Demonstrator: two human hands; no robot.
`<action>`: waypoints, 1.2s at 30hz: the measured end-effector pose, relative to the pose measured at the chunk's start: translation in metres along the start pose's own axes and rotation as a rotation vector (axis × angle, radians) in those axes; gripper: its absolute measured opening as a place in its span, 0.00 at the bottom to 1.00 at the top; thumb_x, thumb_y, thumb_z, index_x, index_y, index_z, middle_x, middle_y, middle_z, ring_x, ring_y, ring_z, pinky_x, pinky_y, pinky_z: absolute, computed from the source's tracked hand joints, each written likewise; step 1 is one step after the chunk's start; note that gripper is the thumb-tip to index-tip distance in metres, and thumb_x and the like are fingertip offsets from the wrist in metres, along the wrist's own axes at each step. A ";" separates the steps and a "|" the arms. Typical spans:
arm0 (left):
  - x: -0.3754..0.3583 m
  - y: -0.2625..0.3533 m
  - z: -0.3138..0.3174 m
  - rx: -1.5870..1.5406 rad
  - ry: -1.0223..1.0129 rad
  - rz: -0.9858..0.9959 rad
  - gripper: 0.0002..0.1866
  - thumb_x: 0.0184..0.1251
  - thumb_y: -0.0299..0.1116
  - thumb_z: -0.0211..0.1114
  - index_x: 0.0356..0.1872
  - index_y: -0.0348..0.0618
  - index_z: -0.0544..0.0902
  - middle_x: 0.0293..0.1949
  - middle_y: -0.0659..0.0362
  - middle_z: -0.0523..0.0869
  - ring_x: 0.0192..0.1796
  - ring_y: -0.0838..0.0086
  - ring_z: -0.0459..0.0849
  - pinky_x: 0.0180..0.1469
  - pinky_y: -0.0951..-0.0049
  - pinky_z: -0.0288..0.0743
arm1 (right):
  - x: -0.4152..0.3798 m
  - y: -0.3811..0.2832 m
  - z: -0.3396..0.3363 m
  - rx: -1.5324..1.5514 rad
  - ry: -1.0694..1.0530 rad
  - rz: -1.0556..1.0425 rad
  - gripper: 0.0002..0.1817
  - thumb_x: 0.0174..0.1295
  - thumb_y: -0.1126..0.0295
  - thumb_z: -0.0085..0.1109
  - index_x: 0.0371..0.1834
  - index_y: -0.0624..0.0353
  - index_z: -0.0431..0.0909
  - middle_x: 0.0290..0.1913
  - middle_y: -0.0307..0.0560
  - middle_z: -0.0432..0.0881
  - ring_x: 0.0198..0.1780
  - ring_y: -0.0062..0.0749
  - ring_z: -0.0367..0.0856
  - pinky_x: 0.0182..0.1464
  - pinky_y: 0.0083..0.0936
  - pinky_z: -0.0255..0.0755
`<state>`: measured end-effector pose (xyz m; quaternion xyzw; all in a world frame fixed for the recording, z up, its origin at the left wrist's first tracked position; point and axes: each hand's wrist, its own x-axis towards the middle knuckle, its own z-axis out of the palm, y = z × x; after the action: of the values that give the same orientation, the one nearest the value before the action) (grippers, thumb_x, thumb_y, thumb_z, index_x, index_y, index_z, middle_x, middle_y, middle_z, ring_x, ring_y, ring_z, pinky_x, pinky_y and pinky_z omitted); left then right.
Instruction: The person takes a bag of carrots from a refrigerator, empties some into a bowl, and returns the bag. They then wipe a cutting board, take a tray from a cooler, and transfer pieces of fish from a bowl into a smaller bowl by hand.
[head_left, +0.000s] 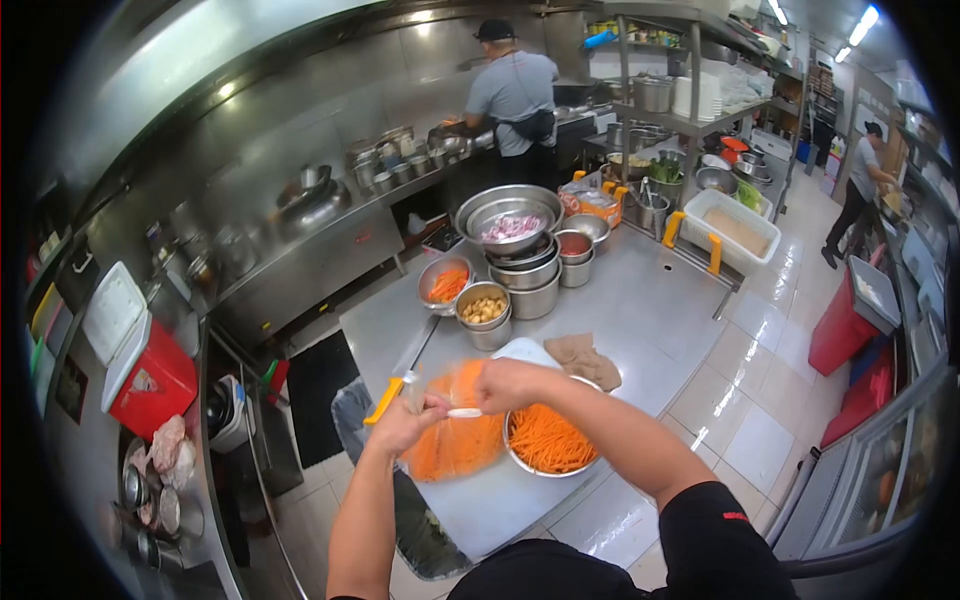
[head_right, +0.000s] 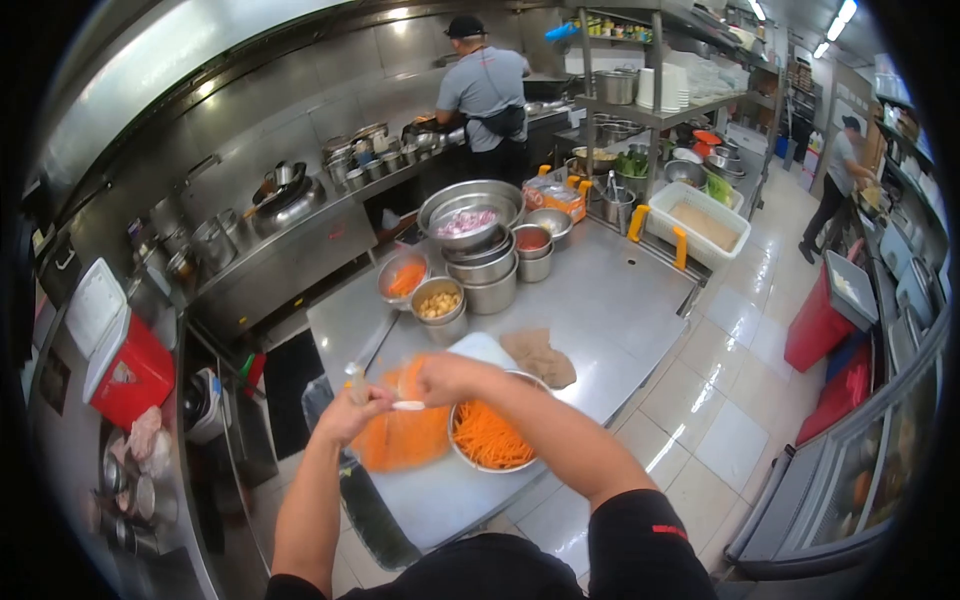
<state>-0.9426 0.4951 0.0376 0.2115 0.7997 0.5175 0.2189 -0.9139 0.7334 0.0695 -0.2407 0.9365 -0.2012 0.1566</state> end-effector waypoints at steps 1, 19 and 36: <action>0.001 0.010 0.002 0.147 0.018 0.017 0.09 0.66 0.31 0.66 0.42 0.36 0.84 0.39 0.56 0.87 0.43 0.70 0.84 0.50 0.70 0.75 | 0.008 0.000 0.009 0.057 0.181 -0.072 0.12 0.59 0.68 0.60 0.44 0.59 0.82 0.38 0.51 0.86 0.39 0.46 0.83 0.45 0.35 0.77; 0.004 -0.022 0.009 0.760 0.434 0.368 0.12 0.54 0.31 0.70 0.33 0.40 0.76 0.36 0.48 0.80 0.38 0.46 0.80 0.40 0.49 0.74 | 0.076 0.024 0.037 0.223 0.245 -0.093 0.13 0.62 0.67 0.56 0.47 0.56 0.82 0.39 0.52 0.86 0.44 0.50 0.83 0.49 0.40 0.76; 0.021 -0.096 0.045 0.601 0.258 0.248 0.32 0.62 0.47 0.66 0.60 0.34 0.76 0.51 0.41 0.84 0.53 0.50 0.83 0.58 0.56 0.74 | -0.186 -0.076 0.090 0.329 1.097 0.549 0.15 0.65 0.60 0.63 0.44 0.60 0.75 0.30 0.48 0.83 0.32 0.36 0.83 0.38 0.31 0.77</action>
<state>-0.9453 0.5039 -0.0703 0.2946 0.9058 0.3039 -0.0206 -0.6938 0.7404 0.0621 0.1733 0.8650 -0.3890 -0.2652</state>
